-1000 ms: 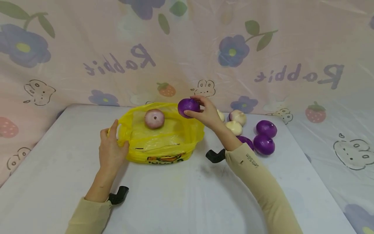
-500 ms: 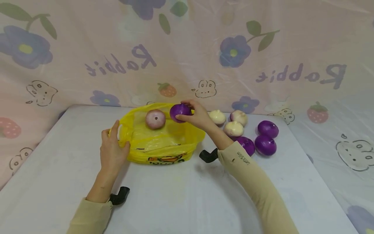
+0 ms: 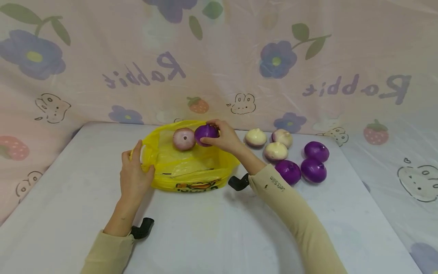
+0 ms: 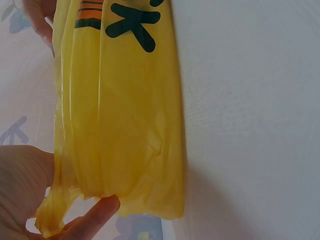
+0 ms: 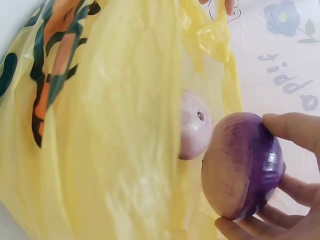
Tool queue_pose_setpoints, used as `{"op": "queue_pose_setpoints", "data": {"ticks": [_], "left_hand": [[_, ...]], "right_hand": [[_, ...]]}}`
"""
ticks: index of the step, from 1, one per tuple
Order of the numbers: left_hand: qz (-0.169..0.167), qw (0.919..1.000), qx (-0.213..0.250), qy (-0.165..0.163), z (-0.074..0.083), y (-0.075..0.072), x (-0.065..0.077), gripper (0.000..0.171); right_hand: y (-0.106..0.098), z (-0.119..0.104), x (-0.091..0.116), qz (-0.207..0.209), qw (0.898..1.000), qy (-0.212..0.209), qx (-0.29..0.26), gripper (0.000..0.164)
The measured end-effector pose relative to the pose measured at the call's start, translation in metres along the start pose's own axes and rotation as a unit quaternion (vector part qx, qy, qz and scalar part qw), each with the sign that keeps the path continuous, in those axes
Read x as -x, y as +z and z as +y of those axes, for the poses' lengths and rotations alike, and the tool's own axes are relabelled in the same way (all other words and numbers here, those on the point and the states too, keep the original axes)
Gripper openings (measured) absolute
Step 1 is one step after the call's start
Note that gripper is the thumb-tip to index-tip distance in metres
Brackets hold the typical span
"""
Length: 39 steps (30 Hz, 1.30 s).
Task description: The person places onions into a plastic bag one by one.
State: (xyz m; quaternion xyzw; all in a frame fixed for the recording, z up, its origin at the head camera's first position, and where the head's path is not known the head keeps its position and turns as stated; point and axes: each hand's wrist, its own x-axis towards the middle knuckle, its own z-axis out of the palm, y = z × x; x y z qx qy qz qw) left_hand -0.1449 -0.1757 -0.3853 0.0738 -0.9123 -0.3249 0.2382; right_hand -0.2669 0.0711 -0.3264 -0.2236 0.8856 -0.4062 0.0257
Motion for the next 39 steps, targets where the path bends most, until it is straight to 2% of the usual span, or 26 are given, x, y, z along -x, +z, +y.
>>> {"op": "queue_pose_setpoints", "data": {"ticks": [5, 12, 24, 33, 39], "left_hand": [[0.0, 1.0, -0.002, 0.002, 0.001, 0.001, 0.0, 0.073], [-0.003, 1.0, -0.003, -0.001, 0.003, 0.002, 0.0, 0.074], [-0.007, 0.9998, -0.003, -0.016, 0.004, 0.0, 0.0, 0.074], [-0.009, 0.9998, -0.008, -0.012, 0.0, 0.001, 0.0, 0.074], [-0.01, 0.9999, -0.007, -0.012, 0.001, -0.001, 0.001, 0.075]], "right_hand": [[0.001, 0.0, 0.0, -0.005, 1.0, -0.004, -0.003, 0.06], [0.0, 0.003, 0.002, -0.009, 0.999, 0.006, -0.043, 0.057], [-0.01, 0.009, 0.012, 0.028, 0.997, 0.015, -0.073, 0.051], [-0.018, 0.02, 0.017, 0.053, 0.996, 0.017, -0.075, 0.049], [-0.024, 0.029, 0.021, 0.077, 0.995, 0.024, -0.054, 0.046]]}}
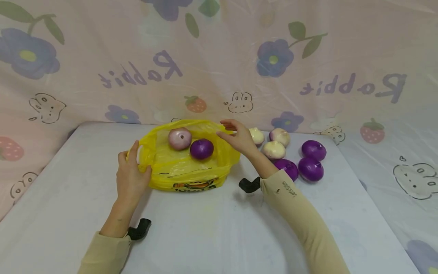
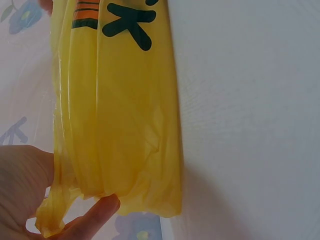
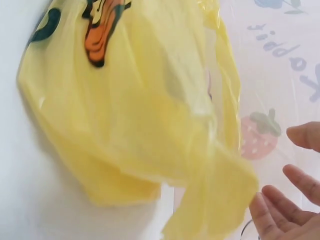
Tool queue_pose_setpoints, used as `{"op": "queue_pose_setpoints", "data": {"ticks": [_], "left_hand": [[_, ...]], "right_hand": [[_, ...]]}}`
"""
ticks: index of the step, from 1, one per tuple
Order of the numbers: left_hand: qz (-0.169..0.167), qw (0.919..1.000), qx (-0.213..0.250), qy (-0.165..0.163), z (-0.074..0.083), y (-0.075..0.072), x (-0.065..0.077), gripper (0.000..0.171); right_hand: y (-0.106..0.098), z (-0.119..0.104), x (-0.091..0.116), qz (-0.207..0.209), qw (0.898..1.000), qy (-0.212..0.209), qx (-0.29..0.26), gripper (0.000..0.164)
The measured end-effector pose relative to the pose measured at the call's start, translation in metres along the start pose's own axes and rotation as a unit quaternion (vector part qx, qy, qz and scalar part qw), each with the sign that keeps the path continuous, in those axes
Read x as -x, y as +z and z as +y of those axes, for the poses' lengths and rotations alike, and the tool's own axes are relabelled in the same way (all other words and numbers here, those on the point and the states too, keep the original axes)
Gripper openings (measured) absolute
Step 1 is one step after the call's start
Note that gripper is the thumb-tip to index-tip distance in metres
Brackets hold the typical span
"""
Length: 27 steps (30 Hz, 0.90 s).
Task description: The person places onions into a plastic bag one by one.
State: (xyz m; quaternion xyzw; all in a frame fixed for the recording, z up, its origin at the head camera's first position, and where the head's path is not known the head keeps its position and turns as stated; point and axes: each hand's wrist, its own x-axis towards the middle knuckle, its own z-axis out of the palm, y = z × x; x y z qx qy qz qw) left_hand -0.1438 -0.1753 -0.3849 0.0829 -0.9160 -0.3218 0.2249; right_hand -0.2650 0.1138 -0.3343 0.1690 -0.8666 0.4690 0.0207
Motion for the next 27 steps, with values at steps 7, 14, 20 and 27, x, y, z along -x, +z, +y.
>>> {"op": "queue_pose_setpoints", "data": {"ticks": [7, 14, 20, 27], "left_hand": [[0.003, 1.0, 0.004, -0.002, 0.001, -0.001, 0.001, 0.074], [0.003, 1.0, 0.003, 0.001, -0.001, 0.0, 0.0, 0.074], [0.004, 1.0, 0.001, 0.001, 0.0, 0.0, 0.0, 0.074], [0.003, 1.0, 0.003, 0.001, 0.001, -0.001, 0.0, 0.074]], "right_hand": [[-0.011, 0.01, 0.004, 0.017, 1.0, 0.004, -0.009, 0.046], [-0.022, 0.02, 0.007, 0.05, 0.999, 0.017, -0.004, 0.044], [-0.028, 0.028, 0.007, 0.078, 0.996, 0.039, -0.007, 0.045], [-0.035, 0.037, 0.007, 0.104, 0.992, 0.065, -0.031, 0.048]]}}
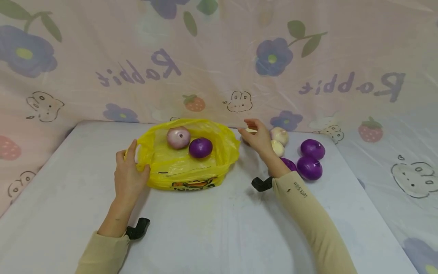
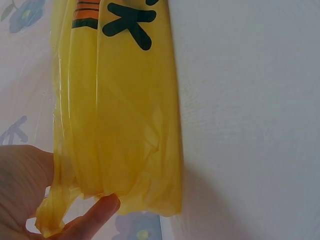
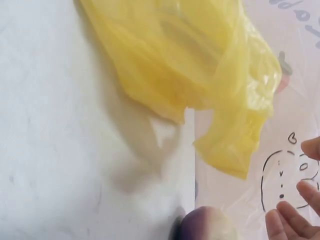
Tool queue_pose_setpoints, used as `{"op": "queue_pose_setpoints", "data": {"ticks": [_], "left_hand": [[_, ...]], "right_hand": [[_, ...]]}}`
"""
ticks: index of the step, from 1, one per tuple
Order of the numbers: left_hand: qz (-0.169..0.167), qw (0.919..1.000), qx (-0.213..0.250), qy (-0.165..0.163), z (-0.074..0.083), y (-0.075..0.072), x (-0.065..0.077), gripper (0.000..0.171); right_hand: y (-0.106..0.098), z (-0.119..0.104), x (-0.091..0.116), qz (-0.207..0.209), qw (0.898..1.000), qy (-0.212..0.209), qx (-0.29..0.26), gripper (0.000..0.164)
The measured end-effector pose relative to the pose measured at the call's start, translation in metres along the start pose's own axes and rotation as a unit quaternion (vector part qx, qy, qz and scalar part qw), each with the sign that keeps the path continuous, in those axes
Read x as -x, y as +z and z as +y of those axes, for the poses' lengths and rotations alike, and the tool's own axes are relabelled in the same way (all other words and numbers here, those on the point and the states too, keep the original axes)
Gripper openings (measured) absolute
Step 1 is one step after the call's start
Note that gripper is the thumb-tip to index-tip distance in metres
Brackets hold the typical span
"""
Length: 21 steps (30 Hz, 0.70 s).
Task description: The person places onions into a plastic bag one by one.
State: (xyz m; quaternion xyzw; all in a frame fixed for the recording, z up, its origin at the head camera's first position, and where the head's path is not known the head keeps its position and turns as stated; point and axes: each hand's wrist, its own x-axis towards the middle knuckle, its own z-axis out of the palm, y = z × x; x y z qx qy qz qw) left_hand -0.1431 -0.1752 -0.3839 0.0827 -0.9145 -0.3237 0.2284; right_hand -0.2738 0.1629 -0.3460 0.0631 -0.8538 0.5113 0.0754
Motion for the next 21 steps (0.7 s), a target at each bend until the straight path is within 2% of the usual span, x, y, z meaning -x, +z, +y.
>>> {"op": "queue_pose_setpoints", "data": {"ticks": [10, 21], "left_hand": [[0.003, 1.0, 0.001, -0.002, -0.002, 0.0, 0.0, 0.073], [0.008, 0.9999, 0.001, 0.007, -0.002, 0.002, 0.0, 0.072]], "right_hand": [[-0.004, 0.011, -0.002, 0.053, 0.998, 0.017, 0.025, 0.05], [-0.007, 0.023, -0.005, 0.078, 0.996, 0.036, 0.019, 0.049]]}}
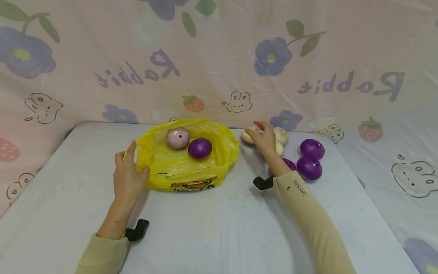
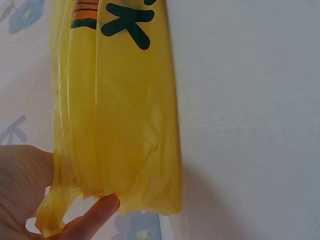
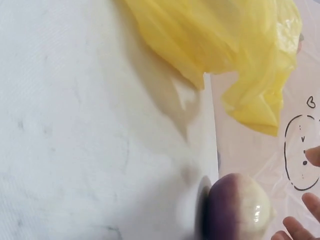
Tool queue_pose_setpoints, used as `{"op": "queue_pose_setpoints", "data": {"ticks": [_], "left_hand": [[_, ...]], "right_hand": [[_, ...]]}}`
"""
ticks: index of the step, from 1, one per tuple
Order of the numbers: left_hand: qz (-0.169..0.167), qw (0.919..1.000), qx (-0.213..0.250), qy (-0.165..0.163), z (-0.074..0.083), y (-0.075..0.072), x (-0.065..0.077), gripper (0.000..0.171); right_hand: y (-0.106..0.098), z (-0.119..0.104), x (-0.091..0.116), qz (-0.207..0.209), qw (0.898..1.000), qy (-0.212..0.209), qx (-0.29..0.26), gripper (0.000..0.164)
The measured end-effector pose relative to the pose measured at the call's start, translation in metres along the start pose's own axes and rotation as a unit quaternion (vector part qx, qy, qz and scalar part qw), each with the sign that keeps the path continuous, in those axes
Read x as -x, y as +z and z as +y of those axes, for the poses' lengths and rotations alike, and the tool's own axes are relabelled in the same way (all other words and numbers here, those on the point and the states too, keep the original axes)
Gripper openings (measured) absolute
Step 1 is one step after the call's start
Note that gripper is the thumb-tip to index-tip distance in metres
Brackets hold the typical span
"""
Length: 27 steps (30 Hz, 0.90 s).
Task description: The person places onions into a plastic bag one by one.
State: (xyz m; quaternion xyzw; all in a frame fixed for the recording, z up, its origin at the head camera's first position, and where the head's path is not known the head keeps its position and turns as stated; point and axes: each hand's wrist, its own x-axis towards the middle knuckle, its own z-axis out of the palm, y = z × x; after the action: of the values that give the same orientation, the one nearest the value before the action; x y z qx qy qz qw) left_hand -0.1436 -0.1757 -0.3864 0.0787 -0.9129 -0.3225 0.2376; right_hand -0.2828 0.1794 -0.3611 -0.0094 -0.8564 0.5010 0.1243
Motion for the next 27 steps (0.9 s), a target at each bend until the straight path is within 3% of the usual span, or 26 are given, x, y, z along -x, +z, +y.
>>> {"op": "queue_pose_setpoints", "data": {"ticks": [5, 16, 27], "left_hand": [[-0.004, 1.0, 0.0, -0.002, 0.001, -0.001, 0.0, 0.073], [-0.003, 1.0, -0.001, -0.002, 0.001, 0.0, 0.001, 0.073], [-0.003, 1.0, -0.002, 0.002, 0.002, -0.001, 0.002, 0.073]], "right_hand": [[0.001, 0.005, -0.002, 0.006, 1.0, 0.009, 0.013, 0.052], [0.006, 0.009, -0.007, -0.029, 0.997, 0.012, 0.072, 0.074], [0.009, 0.007, -0.011, -0.065, 0.985, 0.014, 0.161, 0.071]]}}
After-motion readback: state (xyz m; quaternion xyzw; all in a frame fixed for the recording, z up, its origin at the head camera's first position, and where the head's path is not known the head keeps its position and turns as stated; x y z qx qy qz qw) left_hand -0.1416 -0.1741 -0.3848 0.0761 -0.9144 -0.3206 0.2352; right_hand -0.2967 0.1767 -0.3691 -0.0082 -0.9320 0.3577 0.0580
